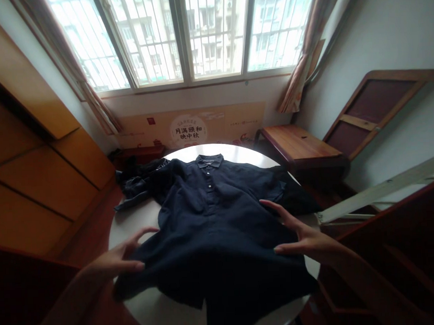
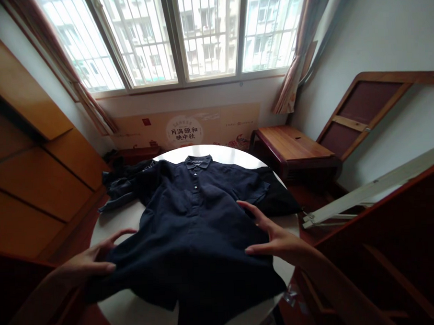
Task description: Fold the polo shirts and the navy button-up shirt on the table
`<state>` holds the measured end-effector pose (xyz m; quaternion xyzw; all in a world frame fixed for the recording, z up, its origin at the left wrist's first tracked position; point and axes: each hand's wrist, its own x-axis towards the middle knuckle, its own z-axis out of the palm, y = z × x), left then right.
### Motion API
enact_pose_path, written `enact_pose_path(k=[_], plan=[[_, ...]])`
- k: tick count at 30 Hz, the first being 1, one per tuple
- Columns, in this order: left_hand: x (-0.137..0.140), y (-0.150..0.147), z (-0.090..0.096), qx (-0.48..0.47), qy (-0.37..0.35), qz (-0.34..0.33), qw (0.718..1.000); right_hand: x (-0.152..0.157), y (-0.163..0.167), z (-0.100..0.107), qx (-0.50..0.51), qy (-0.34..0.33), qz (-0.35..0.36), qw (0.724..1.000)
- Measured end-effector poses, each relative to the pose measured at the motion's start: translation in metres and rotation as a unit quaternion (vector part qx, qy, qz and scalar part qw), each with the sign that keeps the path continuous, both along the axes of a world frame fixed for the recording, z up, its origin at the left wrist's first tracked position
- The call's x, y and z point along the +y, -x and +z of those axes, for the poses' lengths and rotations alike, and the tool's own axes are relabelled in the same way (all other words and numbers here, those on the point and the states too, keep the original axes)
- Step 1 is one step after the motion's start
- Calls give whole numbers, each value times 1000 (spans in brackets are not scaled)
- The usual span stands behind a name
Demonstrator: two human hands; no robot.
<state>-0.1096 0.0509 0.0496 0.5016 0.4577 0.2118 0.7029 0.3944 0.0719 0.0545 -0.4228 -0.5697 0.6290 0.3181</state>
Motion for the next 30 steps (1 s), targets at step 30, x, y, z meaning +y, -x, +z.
enact_pose_path(k=[30], plan=[[358, -150, -39, 400, -457, 168, 776, 286, 56, 18, -547, -231, -141, 792]])
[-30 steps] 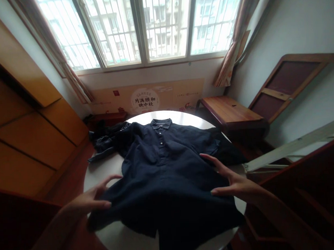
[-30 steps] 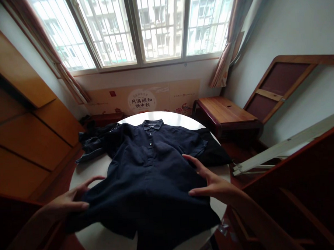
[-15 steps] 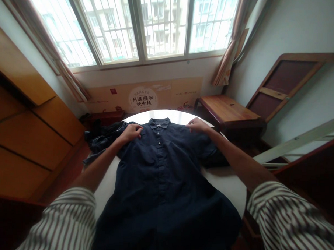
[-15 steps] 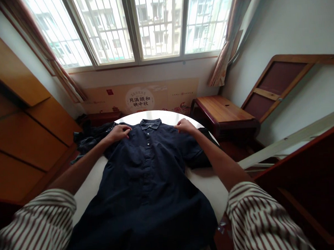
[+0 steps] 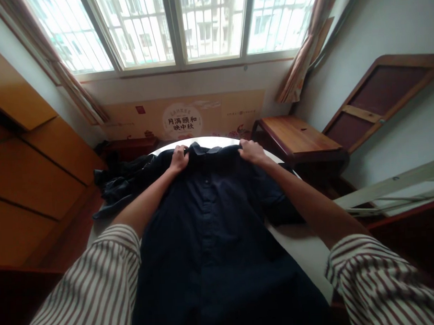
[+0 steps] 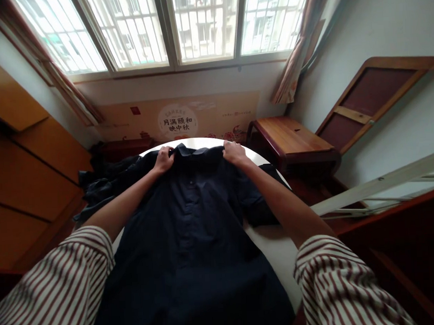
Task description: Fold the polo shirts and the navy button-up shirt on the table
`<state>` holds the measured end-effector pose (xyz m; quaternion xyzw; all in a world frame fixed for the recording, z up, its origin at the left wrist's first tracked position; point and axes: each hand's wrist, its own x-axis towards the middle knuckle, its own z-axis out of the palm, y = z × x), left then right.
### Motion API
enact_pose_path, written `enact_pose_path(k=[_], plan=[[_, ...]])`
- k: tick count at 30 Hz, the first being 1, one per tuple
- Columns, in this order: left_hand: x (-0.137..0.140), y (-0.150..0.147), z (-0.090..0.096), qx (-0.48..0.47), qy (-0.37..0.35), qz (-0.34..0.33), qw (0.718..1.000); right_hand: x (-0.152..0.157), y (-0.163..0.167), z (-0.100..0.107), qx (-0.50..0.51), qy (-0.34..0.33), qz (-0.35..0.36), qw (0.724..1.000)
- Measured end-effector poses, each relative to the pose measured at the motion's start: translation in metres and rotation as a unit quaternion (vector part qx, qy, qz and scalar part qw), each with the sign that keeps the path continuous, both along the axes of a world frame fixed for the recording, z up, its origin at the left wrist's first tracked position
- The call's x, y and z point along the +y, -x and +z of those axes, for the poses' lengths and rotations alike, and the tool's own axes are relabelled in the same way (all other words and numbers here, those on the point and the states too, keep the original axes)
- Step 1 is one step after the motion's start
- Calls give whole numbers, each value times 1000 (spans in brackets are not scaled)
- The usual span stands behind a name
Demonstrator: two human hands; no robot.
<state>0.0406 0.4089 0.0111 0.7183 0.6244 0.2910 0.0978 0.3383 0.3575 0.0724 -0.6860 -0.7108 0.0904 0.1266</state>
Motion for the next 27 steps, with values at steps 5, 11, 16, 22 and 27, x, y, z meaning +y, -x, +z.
enact_pose_path(k=[5, 11, 16, 22, 27], plan=[[17, -20, 14, -75, -92, -41, 992, 6, 7, 37, 19, -106, 21, 994], [-59, -17, 5, -17, -13, -207, 978, -66, 11, 12, 13, -56, 92, 994], [-219, 42, 2, 10, 41, -306, 951, -222, -28, -34, 58, -22, 320, 945], [-353, 120, -14, 70, 57, -274, 957, -358, -69, -87, 86, -62, 331, 938], [-387, 145, -33, 69, -29, -247, 966, -374, -73, -117, 64, -172, 323, 928]])
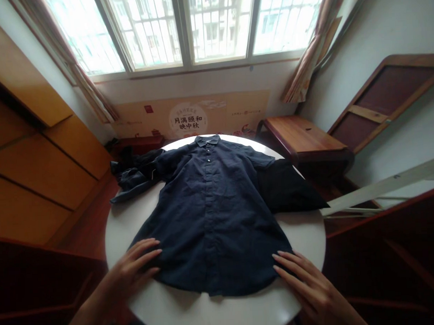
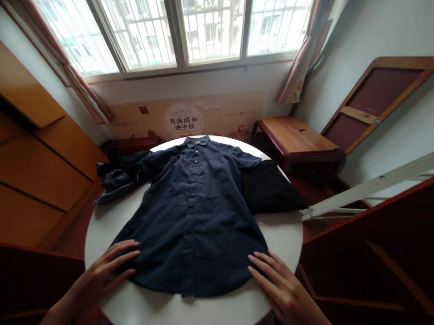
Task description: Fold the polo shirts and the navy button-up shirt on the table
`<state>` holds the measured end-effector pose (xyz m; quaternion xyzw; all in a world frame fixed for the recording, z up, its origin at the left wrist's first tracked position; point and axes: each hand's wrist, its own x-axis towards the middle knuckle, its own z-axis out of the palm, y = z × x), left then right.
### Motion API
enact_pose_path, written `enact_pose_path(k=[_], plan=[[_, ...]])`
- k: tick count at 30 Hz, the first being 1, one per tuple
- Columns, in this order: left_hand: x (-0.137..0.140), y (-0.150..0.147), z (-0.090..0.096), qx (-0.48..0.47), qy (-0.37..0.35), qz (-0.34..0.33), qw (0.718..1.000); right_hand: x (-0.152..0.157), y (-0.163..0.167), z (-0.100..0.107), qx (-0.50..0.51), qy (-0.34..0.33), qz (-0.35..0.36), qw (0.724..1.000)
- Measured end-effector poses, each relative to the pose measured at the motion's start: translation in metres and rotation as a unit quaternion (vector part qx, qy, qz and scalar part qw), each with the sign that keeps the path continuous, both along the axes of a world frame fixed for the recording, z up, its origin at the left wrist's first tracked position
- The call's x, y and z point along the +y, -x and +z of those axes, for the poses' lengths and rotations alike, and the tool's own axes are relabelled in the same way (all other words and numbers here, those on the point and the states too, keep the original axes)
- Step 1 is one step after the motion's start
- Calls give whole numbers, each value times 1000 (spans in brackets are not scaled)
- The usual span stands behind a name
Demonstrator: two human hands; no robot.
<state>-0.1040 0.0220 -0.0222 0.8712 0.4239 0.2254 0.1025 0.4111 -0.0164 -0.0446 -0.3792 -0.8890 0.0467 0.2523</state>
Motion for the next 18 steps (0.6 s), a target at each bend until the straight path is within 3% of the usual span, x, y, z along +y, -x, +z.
enact_pose_path(k=[7, 12, 14, 18], plan=[[-5, 11, -5, 4, -35, -6, 999, 14, -13, 20, 103, 30, -20, 994], [-9, -8, -10, -67, -69, 80, 992, 14, -3, 32, 244, 77, -123, 959], [-11, -20, -11, -84, -61, 128, 986, 12, 2, 31, 226, 72, -131, 962], [-8, -32, -10, -28, -26, 151, 988, 11, 2, 21, 93, 28, -57, 994]])
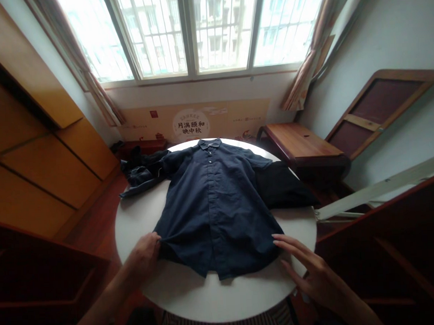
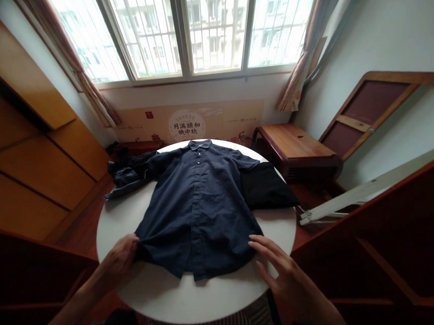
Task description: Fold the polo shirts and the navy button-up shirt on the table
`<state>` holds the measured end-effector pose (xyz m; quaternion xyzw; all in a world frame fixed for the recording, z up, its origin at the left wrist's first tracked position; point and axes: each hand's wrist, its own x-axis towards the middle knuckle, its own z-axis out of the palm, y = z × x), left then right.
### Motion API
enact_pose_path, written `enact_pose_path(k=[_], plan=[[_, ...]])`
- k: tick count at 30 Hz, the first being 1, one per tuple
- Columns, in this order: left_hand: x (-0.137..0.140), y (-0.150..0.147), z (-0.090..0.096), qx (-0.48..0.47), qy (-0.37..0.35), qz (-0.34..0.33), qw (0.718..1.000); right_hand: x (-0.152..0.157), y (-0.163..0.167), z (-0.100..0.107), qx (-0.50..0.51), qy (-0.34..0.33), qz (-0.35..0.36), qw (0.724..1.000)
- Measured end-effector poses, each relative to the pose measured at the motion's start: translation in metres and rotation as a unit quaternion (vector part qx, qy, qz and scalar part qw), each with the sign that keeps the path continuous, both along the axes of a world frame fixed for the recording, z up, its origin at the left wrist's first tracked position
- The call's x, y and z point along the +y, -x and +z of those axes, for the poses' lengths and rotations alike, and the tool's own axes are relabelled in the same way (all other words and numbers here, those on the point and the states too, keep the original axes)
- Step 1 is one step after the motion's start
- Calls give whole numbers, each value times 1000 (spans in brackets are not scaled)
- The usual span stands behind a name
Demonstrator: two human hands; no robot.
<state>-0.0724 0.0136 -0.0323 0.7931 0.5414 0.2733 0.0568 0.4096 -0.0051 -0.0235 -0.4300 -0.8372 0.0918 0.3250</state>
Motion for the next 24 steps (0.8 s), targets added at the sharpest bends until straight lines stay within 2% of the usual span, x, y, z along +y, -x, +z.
enact_pose_path(k=[4, 9, 13, 16, 21, 24], plan=[[4, 8, 6, 52, 17, -18, 998, 0, -13, -7, -84, -73, 16, 994], [-3, 29, 5, 65, 30, -36, 997, -5, -27, 3, -105, -138, 27, 984], [-19, 37, 3, 94, 59, -85, 990, -7, -40, 6, -131, -137, 19, 982], [-31, 29, 11, 111, 102, -105, 983, -7, -43, 4, -170, -130, -1, 977], [-36, 9, 38, 122, 145, -125, 974, -11, -17, 8, -198, -129, -34, 971], [-16, 7, 47, 75, 134, -127, 980, -7, 15, 25, -176, -120, -5, 977]])
